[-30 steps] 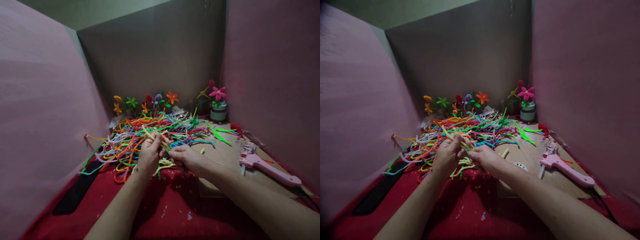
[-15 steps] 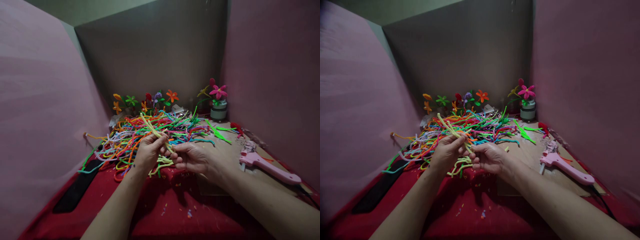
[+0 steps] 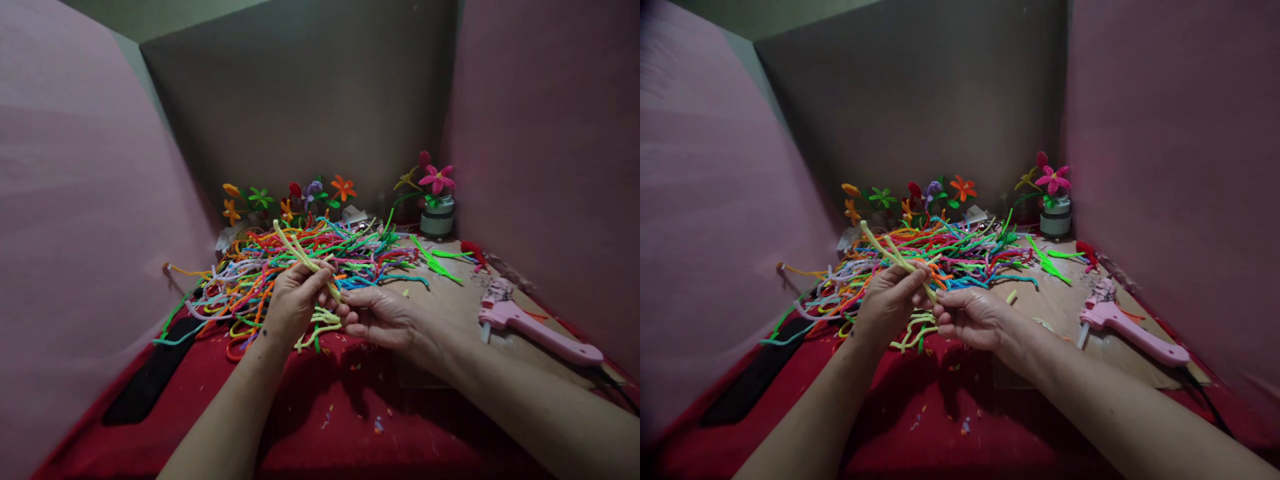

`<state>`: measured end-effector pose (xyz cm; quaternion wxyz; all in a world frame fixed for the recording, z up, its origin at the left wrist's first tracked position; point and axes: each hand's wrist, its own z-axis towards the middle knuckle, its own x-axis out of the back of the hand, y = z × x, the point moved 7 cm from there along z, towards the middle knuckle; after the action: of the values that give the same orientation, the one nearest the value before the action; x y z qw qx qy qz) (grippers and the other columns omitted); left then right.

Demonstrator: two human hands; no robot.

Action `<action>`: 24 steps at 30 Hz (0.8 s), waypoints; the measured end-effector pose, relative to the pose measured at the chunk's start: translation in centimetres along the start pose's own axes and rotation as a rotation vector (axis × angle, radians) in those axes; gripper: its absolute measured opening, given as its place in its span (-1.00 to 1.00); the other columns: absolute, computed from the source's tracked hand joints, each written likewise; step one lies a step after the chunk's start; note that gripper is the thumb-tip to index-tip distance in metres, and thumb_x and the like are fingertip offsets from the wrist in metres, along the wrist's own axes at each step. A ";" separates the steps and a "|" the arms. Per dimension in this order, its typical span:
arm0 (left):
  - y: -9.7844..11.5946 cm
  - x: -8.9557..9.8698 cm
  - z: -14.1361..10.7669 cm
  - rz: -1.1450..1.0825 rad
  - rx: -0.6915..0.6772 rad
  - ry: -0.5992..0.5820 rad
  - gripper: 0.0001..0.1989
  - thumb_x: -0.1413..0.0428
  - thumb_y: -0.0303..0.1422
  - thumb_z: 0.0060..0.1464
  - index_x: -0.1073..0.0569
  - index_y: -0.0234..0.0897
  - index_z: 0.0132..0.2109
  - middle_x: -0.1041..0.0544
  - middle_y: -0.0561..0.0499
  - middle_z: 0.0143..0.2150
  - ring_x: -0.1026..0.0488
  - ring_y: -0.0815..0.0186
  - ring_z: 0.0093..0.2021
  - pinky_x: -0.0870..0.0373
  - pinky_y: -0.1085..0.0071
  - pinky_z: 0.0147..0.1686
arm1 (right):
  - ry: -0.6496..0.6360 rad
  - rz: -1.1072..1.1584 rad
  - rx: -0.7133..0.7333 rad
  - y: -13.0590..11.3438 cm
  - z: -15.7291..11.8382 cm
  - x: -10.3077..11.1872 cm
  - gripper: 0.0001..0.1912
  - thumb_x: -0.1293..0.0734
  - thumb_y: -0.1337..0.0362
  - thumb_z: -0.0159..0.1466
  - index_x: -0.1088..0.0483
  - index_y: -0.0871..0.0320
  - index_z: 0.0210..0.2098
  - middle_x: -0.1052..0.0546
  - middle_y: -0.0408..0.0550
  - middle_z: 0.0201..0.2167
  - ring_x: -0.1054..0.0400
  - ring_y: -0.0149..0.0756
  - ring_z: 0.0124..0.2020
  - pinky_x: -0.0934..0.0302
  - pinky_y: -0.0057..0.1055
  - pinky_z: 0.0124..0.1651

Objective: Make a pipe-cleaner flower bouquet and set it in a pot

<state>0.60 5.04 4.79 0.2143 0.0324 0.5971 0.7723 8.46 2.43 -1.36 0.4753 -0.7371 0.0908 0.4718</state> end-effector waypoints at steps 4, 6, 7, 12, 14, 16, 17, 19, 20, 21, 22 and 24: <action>-0.4 0.2 -0.1 0.087 0.047 0.035 -0.88 -0.18 -0.38 -0.06 -0.46 -0.31 -0.32 -0.31 0.18 -0.68 -0.26 0.53 -0.67 -0.27 0.57 -0.61 | 0.093 -0.049 0.063 -0.4 0.0 0.1 -0.94 -0.24 0.48 0.12 -0.34 0.31 -0.46 -0.32 -0.18 -0.63 -0.12 -0.61 -0.68 -0.04 -0.64 -0.64; -0.8 0.1 -0.1 0.147 0.123 0.016 -0.85 -0.21 -0.36 -0.11 -0.46 -0.32 -0.34 -0.36 0.16 -0.65 -0.27 0.53 -0.66 -0.23 0.59 -0.62 | 0.123 -0.077 0.124 -0.9 -0.1 0.2 -0.94 -0.27 0.45 0.11 -0.33 0.30 -0.49 -0.31 -0.19 -0.66 -0.12 -0.59 -0.69 -0.01 -0.63 -0.66; -1.0 0.1 -0.2 0.174 0.159 0.005 -0.85 -0.22 -0.36 -0.13 -0.46 -0.33 -0.37 -0.38 0.14 -0.63 -0.27 0.53 -0.67 -0.19 0.61 -0.65 | 0.128 -0.095 0.152 -1.1 -0.1 0.2 -0.93 -0.29 0.43 0.11 -0.33 0.29 -0.51 -0.30 -0.19 -0.67 -0.13 -0.58 -0.69 0.00 -0.63 -0.67; -1.5 0.8 -0.1 0.267 0.202 0.036 -0.80 -0.21 -0.29 -0.12 -0.44 -0.37 -0.46 -0.36 0.12 -0.66 -0.13 0.59 -0.72 0.04 0.62 -0.74 | 0.135 -0.214 0.159 -1.5 -0.4 0.2 -0.90 -0.35 0.37 0.03 -0.35 0.28 -0.54 -0.37 -0.16 -0.65 -0.20 -0.54 -0.67 -0.08 -0.58 -0.64; -1.5 1.1 0.0 0.266 0.190 0.066 -0.78 -0.22 -0.27 -0.14 -0.43 -0.36 -0.47 -0.35 0.12 -0.66 -0.14 0.58 -0.71 0.03 0.62 -0.73 | 0.156 -0.327 0.157 -1.6 -0.6 0.1 -0.90 -0.35 0.36 0.01 -0.37 0.28 -0.57 -0.39 -0.16 -0.67 -0.20 -0.54 -0.70 -0.06 -0.58 -0.67; -1.5 1.2 0.0 0.275 0.175 0.090 -0.78 -0.23 -0.28 -0.15 -0.43 -0.36 -0.49 -0.33 0.13 -0.66 -0.13 0.58 -0.70 0.04 0.62 -0.72 | 0.228 -0.481 0.187 -2.0 -0.9 0.1 -0.86 -0.34 0.36 0.02 -0.36 0.28 -0.63 -0.38 -0.16 -0.72 -0.17 -0.55 -0.76 0.01 -0.59 -0.73; -1.4 1.2 0.0 0.289 0.163 0.101 -0.78 -0.23 -0.28 -0.14 -0.43 -0.37 -0.50 -0.31 0.14 -0.67 -0.12 0.59 -0.71 0.04 0.62 -0.73 | 0.275 -0.551 0.209 -2.2 -1.1 0.1 -0.83 -0.33 0.36 0.03 -0.36 0.28 -0.66 -0.37 -0.17 -0.75 -0.14 -0.56 -0.79 0.06 -0.60 -0.75; -1.2 1.0 -0.1 0.328 0.143 0.110 -0.78 -0.22 -0.30 -0.13 -0.42 -0.37 -0.53 -0.27 0.15 -0.71 -0.11 0.58 -0.71 0.03 0.62 -0.73 | 0.350 -0.644 0.248 -2.6 -1.4 0.0 -0.79 -0.33 0.37 0.03 -0.35 0.28 -0.70 -0.34 -0.18 -0.80 -0.10 -0.59 -0.82 0.12 -0.60 -0.77; -1.1 1.0 -0.1 0.347 0.137 0.110 -0.78 -0.21 -0.30 -0.12 -0.41 -0.37 -0.54 -0.26 0.16 -0.73 -0.10 0.58 -0.72 0.02 0.62 -0.74 | 0.366 -0.659 0.253 -2.7 -1.4 0.0 -0.78 -0.34 0.39 0.03 -0.35 0.28 -0.71 -0.33 -0.18 -0.81 -0.09 -0.59 -0.83 0.13 -0.61 -0.78; -1.0 0.9 -0.1 0.362 0.137 0.106 -0.78 -0.20 -0.29 -0.11 -0.41 -0.36 -0.54 -0.25 0.16 -0.75 -0.11 0.57 -0.74 0.01 0.62 -0.75 | 0.362 -0.643 0.244 -2.7 -1.4 0.1 -0.79 -0.34 0.40 0.02 -0.36 0.29 -0.71 -0.33 -0.18 -0.81 -0.10 -0.59 -0.82 0.12 -0.62 -0.78; -0.9 0.9 -0.1 0.372 0.141 0.098 -0.78 -0.19 -0.28 -0.10 -0.41 -0.35 -0.53 -0.25 0.16 -0.76 -0.11 0.55 -0.75 0.00 0.61 -0.76 | 0.334 -0.600 0.222 -2.5 -1.3 0.1 -0.82 -0.34 0.40 0.03 -0.37 0.29 -0.68 -0.35 -0.18 -0.79 -0.12 -0.58 -0.81 0.09 -0.62 -0.78; -0.9 0.9 -0.1 0.371 0.149 0.073 -0.79 -0.18 -0.26 -0.08 -0.42 -0.34 -0.49 -0.28 0.15 -0.75 -0.13 0.54 -0.77 0.00 0.60 -0.79 | 0.231 -0.441 0.143 -1.9 -0.9 0.1 -0.85 -0.31 0.37 0.08 -0.40 0.30 -0.59 -0.41 -0.13 -0.71 -0.21 -0.54 -0.76 -0.03 -0.62 -0.74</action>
<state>-0.01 5.43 3.71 0.0436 0.1297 0.6437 0.7529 10.18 2.76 -0.17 0.6040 -0.7526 0.0145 0.2618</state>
